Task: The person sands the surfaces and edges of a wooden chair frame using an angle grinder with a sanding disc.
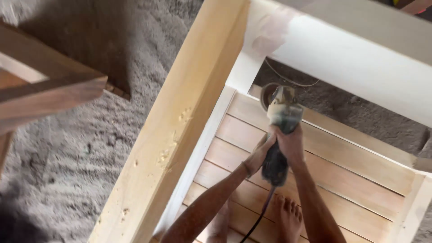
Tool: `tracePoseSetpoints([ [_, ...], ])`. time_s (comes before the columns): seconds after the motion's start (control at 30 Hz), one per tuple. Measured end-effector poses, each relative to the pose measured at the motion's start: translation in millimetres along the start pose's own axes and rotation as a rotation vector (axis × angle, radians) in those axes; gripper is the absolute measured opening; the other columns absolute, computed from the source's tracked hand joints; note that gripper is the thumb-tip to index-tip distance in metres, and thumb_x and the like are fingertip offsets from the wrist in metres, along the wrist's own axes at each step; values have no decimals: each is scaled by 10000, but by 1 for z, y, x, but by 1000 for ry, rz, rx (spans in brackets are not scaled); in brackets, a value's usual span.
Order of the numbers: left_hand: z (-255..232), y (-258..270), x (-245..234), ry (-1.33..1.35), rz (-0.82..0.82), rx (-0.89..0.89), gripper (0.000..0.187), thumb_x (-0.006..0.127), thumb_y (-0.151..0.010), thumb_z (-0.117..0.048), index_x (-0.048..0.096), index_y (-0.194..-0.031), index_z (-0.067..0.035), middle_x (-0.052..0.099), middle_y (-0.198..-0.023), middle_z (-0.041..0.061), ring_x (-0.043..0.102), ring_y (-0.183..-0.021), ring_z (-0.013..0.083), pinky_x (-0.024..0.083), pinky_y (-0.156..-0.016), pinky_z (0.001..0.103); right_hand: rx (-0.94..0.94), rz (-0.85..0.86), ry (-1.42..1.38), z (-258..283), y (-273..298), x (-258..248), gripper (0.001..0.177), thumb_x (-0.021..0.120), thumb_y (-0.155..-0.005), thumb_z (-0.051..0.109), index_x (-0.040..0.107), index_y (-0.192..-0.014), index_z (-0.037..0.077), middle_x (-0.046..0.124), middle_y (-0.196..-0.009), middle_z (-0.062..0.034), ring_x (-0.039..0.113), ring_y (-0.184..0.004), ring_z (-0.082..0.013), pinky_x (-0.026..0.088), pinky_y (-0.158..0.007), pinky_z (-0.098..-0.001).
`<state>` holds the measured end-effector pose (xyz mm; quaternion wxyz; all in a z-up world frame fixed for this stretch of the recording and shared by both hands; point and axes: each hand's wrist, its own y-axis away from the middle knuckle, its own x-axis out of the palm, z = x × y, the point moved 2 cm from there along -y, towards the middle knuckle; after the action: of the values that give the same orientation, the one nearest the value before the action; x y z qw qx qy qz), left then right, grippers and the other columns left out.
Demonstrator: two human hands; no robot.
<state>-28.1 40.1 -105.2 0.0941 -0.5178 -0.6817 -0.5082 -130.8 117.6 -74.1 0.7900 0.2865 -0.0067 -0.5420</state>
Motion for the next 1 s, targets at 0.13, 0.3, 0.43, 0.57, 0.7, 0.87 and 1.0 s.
tracePoseSetpoints([
  [0.13, 20, -32, 2, 54, -135, 119, 772, 457, -1019, -610, 420, -1537, -39, 547, -1455, 83, 519, -1324, 152, 412, -1112, 289, -14, -119, 342, 15, 2, 9, 769, 864, -739, 344, 525, -1317, -35, 708, -1110, -223, 699, -1030, -356, 543, -836, -453],
  [0.3, 24, -42, -19, -77, -314, 106, 766, 527, -964, -599, 571, -1387, 39, 637, -1318, 157, 595, -1196, 193, 471, -1011, 312, 81, -77, 430, 18, -1, 25, 765, 856, -734, 402, 517, -1258, -39, 716, -1096, -249, 708, -1027, -410, 550, -845, -484],
  [0.43, 2, -46, -26, -12, -313, 134, 757, 565, -922, -560, 588, -1350, 64, 661, -1256, 154, 616, -1148, 202, 490, -983, 323, 78, -87, 420, 32, -10, 40, 749, 860, -728, 416, 524, -1207, -53, 720, -1081, -250, 721, -1010, -388, 556, -852, -465],
  [0.57, -16, -50, -31, -56, -327, 129, 771, 557, -921, -571, 595, -1339, 76, 661, -1245, 167, 615, -1126, 204, 490, -965, 322, 11, -89, 396, 41, -17, 51, 742, 861, -724, 404, 524, -1186, -70, 714, -1079, -242, 732, -992, -361, 570, -827, -450],
  [0.7, -30, -52, -32, -37, -338, 103, 774, 556, -909, -572, 589, -1349, 64, 660, -1249, 161, 626, -1133, 207, 495, -966, 317, 36, -67, 393, 45, -26, 57, 739, 854, -725, 388, 507, -1178, -81, 714, -1063, -247, 737, -967, -357, 578, -815, -444],
  [0.87, -45, -42, -25, 23, -317, 44, 784, 558, -888, -578, 581, -1353, 52, 659, -1248, 159, 634, -1130, 223, 507, -955, 328, 54, -55, 380, 53, -26, 61, 729, 851, -737, 380, 496, -1163, -93, 712, -1056, -256, 744, -943, -356, 587, -803, -440],
  [1.0, -45, -37, -26, 19, -334, 17, 782, 553, -886, -581, 582, -1352, 46, 659, -1249, 157, 632, -1132, 226, 502, -959, 331, 91, -47, 389, 53, -16, 65, 707, 841, -730, 369, 507, -1161, -81, 722, -1050, -249, 747, -927, -359, 591, -790, -447],
])
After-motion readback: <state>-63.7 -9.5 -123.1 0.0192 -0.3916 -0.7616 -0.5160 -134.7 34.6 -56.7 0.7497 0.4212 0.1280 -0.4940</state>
